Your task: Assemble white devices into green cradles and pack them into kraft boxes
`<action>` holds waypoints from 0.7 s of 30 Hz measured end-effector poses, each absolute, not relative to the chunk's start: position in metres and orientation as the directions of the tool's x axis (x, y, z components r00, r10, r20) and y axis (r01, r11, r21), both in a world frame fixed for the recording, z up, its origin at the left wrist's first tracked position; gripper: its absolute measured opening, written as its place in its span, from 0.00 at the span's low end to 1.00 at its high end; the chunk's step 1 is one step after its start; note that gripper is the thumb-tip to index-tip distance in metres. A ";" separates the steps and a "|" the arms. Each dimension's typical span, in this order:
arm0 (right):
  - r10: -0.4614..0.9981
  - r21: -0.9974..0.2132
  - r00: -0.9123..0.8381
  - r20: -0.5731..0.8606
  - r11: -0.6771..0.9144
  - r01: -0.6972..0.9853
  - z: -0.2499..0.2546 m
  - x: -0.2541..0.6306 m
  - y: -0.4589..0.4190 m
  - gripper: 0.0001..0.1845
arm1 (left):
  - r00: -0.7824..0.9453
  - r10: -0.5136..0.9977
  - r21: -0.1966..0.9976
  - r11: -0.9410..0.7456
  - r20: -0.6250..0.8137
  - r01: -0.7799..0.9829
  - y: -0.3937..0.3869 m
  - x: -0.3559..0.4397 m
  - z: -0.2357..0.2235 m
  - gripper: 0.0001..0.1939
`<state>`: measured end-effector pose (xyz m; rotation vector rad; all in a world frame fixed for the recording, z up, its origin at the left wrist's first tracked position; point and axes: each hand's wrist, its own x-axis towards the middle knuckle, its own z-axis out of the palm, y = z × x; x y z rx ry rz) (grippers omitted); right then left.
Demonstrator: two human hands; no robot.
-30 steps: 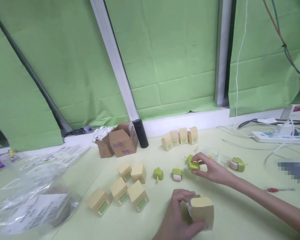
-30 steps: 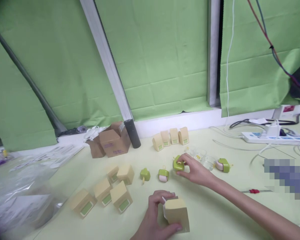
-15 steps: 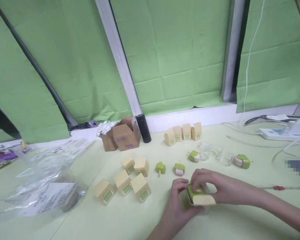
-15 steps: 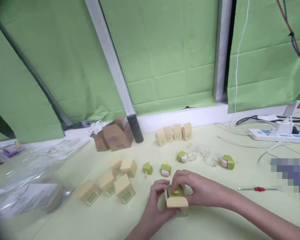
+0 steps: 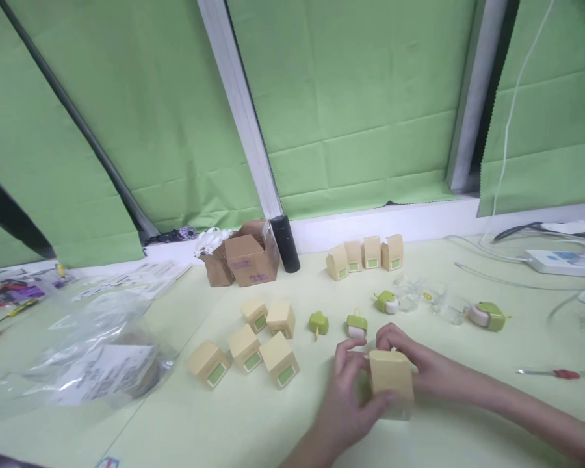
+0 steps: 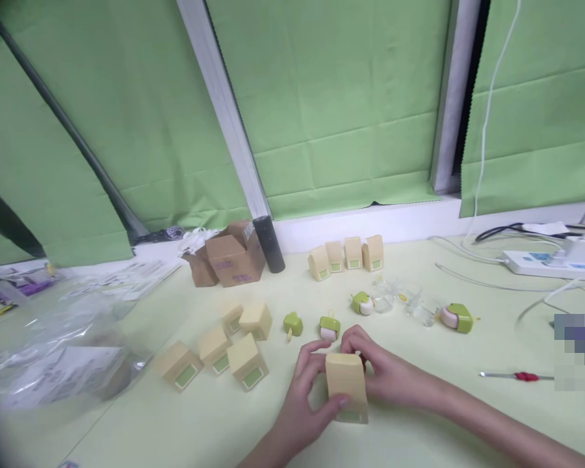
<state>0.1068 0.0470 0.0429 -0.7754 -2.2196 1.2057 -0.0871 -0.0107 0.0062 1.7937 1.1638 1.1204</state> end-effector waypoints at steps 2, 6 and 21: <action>0.720 -0.839 -0.655 0.231 0.488 0.239 0.037 0.102 0.043 0.07 | 0.156 0.949 0.904 -0.311 0.275 0.293 -0.009 -0.087 0.007 0.12; 0.685 -0.839 -0.682 0.258 0.508 0.194 0.038 0.107 0.042 0.17 | 0.101 0.966 0.915 -0.258 0.239 0.311 -0.007 -0.086 0.009 0.16; 0.802 -0.955 -0.588 0.109 0.249 0.162 0.032 0.095 0.049 0.16 | 0.140 0.987 0.993 -0.093 0.082 0.072 -0.013 -0.082 0.015 0.25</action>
